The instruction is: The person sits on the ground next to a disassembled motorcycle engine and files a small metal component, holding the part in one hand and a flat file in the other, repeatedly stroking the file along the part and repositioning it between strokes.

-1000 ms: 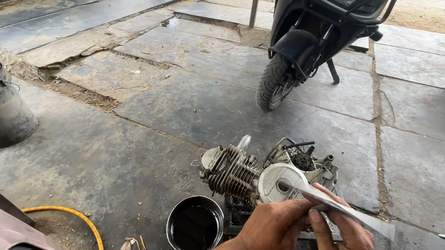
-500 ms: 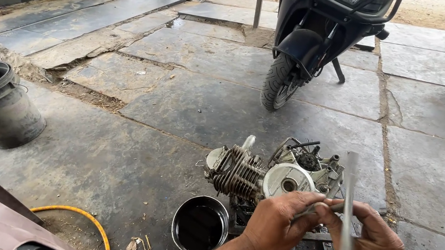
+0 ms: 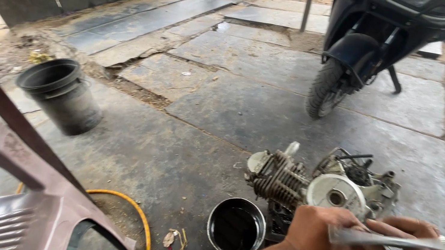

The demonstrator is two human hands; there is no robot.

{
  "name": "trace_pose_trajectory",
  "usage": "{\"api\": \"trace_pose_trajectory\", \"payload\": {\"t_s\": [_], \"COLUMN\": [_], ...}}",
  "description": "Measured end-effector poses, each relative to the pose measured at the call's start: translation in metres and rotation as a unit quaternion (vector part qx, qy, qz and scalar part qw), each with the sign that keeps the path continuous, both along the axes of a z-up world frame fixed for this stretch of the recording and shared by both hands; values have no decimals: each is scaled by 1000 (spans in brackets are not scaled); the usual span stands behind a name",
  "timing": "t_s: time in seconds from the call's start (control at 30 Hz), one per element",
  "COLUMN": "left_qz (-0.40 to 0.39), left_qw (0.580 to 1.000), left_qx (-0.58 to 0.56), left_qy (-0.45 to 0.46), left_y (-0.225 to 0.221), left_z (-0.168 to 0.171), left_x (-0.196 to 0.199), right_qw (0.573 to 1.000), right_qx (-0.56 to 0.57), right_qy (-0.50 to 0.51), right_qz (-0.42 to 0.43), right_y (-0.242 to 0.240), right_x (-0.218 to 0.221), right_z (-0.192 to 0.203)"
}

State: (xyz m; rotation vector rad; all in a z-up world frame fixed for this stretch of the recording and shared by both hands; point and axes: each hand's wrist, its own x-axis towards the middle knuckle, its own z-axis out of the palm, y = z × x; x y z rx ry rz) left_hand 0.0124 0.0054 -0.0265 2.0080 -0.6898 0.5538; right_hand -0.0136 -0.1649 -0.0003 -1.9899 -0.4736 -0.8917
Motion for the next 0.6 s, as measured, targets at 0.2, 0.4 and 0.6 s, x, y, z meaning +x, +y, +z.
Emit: {"api": "trace_pose_trajectory", "payload": {"t_s": [0.2,0.4,0.6], "left_qz": [4,-52,11], "left_qw": [998,998,999], "left_qx": [-16,-35,-32], "left_qy": [-64,-7,-37], "left_y": [-2,1,-11], "left_z": [-3,5,-43], "left_x": [1,-7,17], "right_qw": [988,992,997], "right_qx": [109,24,-57], "right_qy": [63,58,29], "right_qz": [85,105,47], "right_y": [-20,-31,-58], "right_x": [32,56,98], "right_z": [-58,-64,-126]}}
